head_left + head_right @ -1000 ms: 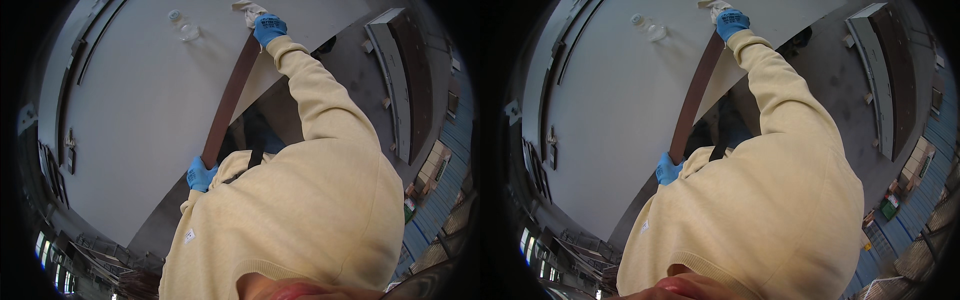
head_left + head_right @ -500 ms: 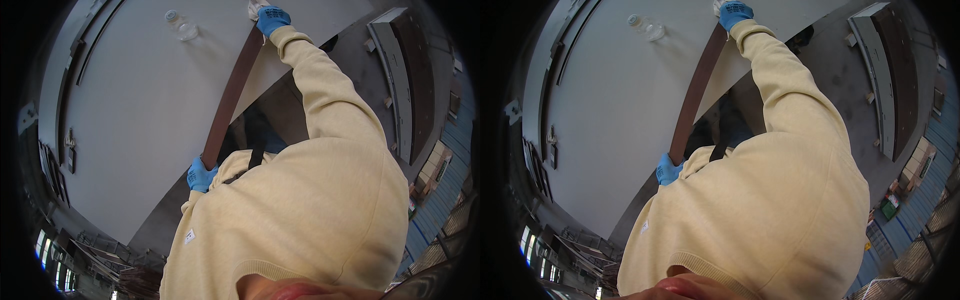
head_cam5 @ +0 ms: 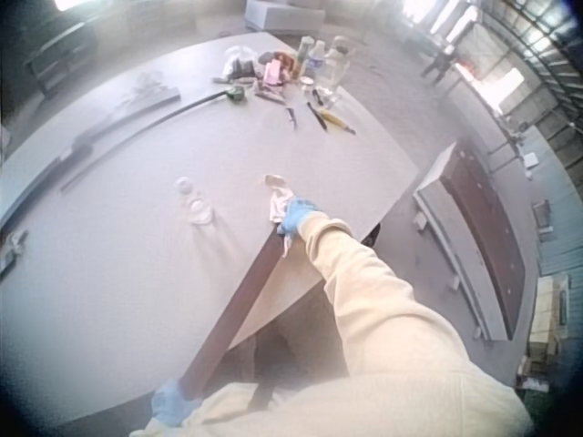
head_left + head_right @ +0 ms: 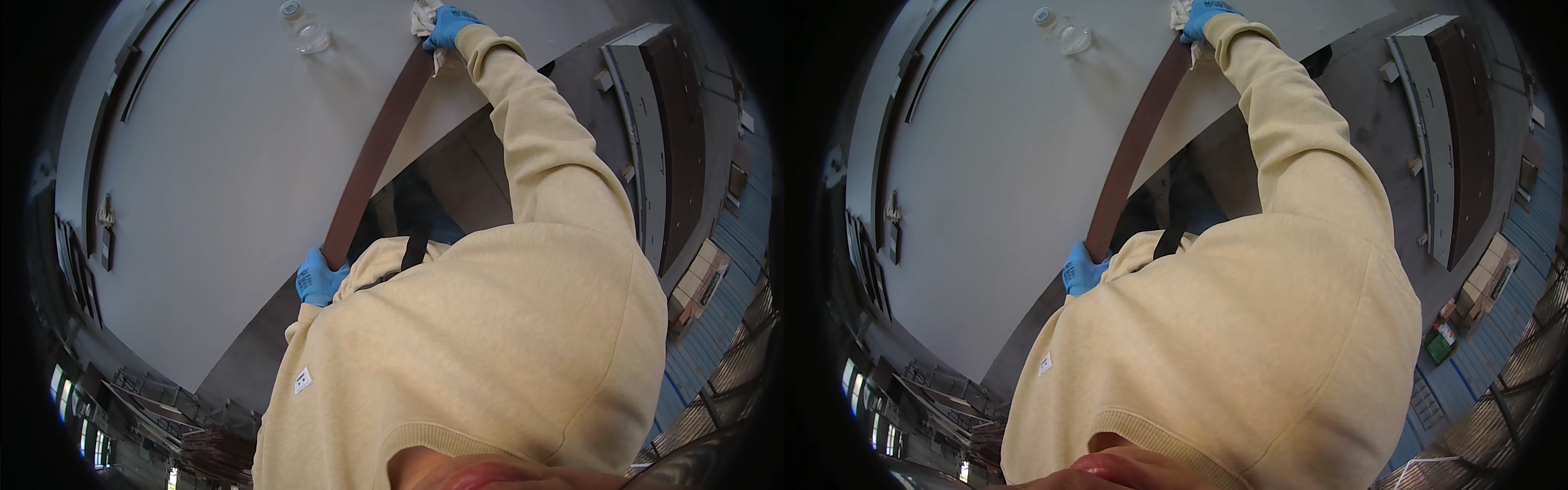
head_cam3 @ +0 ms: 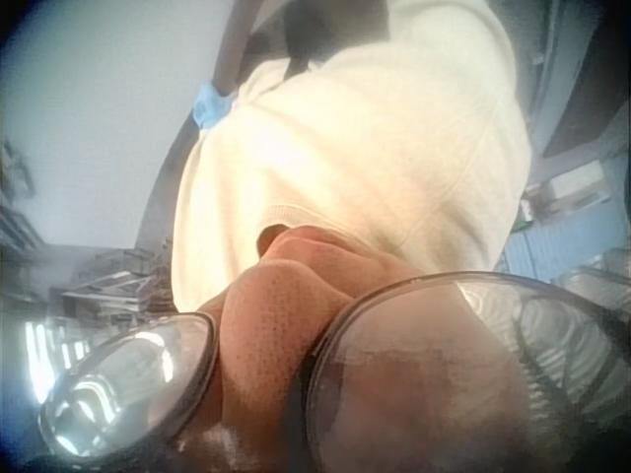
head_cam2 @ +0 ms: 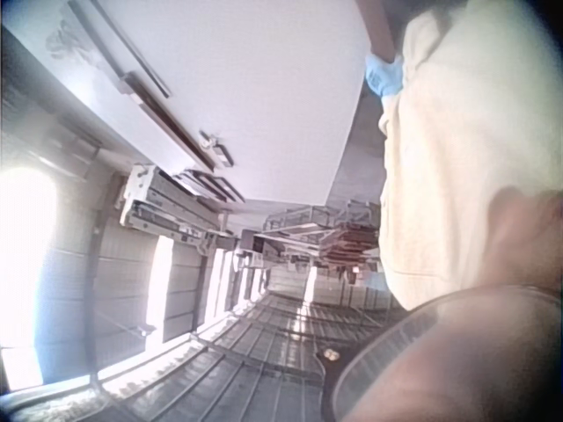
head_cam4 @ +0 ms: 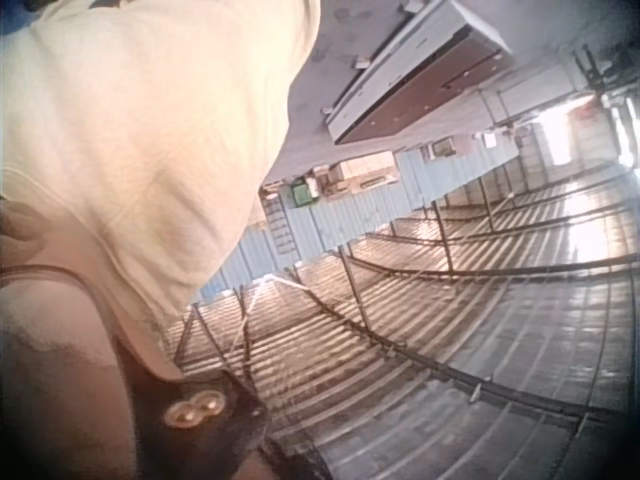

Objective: The person wipes several brown wooden planks with a cloth on a white worktable, then places them onto a larger brown panel on the floor. The person repeats this process for multiple planks, handling them one at a time.

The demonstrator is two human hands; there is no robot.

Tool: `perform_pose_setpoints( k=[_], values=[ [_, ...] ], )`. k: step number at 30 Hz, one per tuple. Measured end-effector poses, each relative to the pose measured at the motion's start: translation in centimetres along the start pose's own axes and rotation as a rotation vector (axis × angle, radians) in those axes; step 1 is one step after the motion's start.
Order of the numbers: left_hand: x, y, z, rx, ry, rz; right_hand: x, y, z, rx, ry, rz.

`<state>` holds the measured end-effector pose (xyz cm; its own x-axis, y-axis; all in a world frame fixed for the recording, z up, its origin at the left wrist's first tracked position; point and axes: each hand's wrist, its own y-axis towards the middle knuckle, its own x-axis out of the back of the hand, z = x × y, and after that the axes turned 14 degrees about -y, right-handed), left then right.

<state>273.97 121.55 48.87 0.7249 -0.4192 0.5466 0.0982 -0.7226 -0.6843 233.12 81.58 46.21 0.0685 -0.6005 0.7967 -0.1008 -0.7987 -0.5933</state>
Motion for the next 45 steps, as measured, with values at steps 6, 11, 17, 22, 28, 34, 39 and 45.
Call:
perform_pose_setpoints(
  k=[6, 11, 17, 22, 28, 34, 39, 45],
  values=[
    [0.0, -0.3, -0.4, -0.009, -0.072, -0.002, 0.0, 0.0, 0.6, -0.005, -0.018, -0.001],
    [0.2, -0.1, -0.6, -0.002, -0.021, -0.002, -1.4, 1.7, -1.0, 0.074, 0.030, -0.021],
    [-0.4, 0.0, 0.6, -0.018, -0.050, -0.008, -1.2, 0.1, -0.3, 0.015, 0.107, -0.061],
    [0.0, -0.1, -0.1, -0.001, -0.041, -0.007, -1.4, 0.7, -0.6, 0.038, 0.141, -0.054],
    [-0.1, -0.1, 0.0, -0.004, -0.026, -0.006, -2.2, 1.9, -1.0, 0.052, 0.112, -0.038],
    [-0.5, 0.1, 0.5, -0.011, -0.020, 0.006, -0.8, 0.1, -0.1, 0.005, 0.144, -0.023],
    [-0.3, 0.0, 0.1, 0.003, -0.012, 0.005, -1.3, 0.2, -0.3, 0.010, 0.147, -0.051],
    [0.4, -0.3, -1.8, 0.048, 0.018, 0.022, -0.6, 0.7, -0.6, 0.095, 0.093, 0.044]
  ],
)
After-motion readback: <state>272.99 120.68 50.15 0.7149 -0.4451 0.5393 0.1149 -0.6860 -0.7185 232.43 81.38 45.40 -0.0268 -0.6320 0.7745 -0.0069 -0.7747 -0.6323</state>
